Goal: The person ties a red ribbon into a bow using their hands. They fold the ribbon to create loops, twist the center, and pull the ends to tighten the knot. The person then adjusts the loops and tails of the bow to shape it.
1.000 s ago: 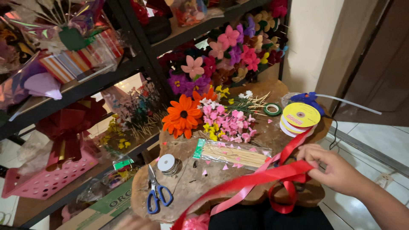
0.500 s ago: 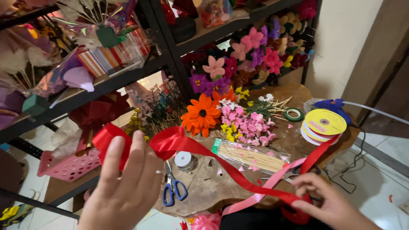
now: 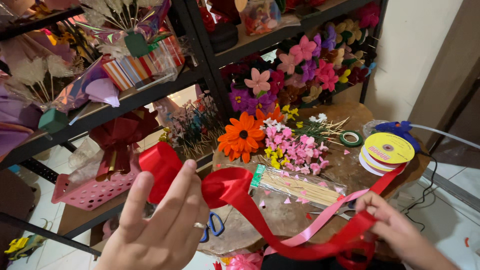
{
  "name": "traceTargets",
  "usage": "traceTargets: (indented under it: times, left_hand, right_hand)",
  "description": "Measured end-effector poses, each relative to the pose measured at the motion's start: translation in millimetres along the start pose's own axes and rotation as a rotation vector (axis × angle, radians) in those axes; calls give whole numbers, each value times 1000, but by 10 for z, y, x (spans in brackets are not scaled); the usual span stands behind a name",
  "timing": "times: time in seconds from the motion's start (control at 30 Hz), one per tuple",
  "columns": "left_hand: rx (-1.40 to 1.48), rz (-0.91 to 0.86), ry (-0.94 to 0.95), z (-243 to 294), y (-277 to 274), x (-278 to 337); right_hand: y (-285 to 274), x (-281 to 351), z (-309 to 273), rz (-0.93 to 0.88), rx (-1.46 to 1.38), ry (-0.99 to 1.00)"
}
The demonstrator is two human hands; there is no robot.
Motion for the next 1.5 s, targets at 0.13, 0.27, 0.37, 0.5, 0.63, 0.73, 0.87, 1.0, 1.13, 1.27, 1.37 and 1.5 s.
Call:
traceTargets:
  times: [0.13, 0.27, 0.37, 0.5, 0.63, 0.73, 0.87, 1.0, 1.13, 1.27, 1.37, 1.5]
  left_hand:
    - [81, 57, -73, -71, 89, 102]
    - [74, 97, -95, -165, 257, 197]
    - [75, 167, -173, -240, 265, 220]
    - [307, 115, -350, -179, 451, 154]
    - [1460, 98, -578, 355, 1317, 263]
    - [2300, -155, -1063, 1674, 2051, 412]
    - [3174, 182, -1203, 2866, 1828, -8]
    - [3513, 75, -1021, 3513, 1651, -25]
    - [3075, -361, -965, 3437, 1536, 99]
    - [2840, -364, -902, 3006, 1365, 16]
    - [3138, 75, -733, 2993, 1272, 51]
    - [2685, -147, -486, 2789, 1112, -47]
  right_hand:
    - [104, 121, -475, -493, 153, 21]
    - [-1014, -184, 318, 96, -41, 408]
    - [-835, -355, -284, -99, -198, 46]
    - [-670, -117, -1401, -541, -549, -763]
    - [-976, -322, -1047, -395, -597, -562]
    - [-477, -240, -1326, -48, -564, -351]
    - [0, -422, -965, -16, -547, -135]
    - [208, -380, -332, 66, -652, -36]
    - [366, -159, 291, 190, -700, 176]
    - [555, 74, 282, 167, -623, 113]
    - [569, 194, 324, 115, -359, 154]
    - [582, 324, 328, 97, -352, 130]
Point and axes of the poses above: each hand's wrist, its own x-axis away from the middle knuckle, its own y-axis out of the palm, z = x × y, the point moved 9 cm from there along -x, towards the middle knuckle, and after that the axes turned 7 degrees about -z, right-handed, at the moved point
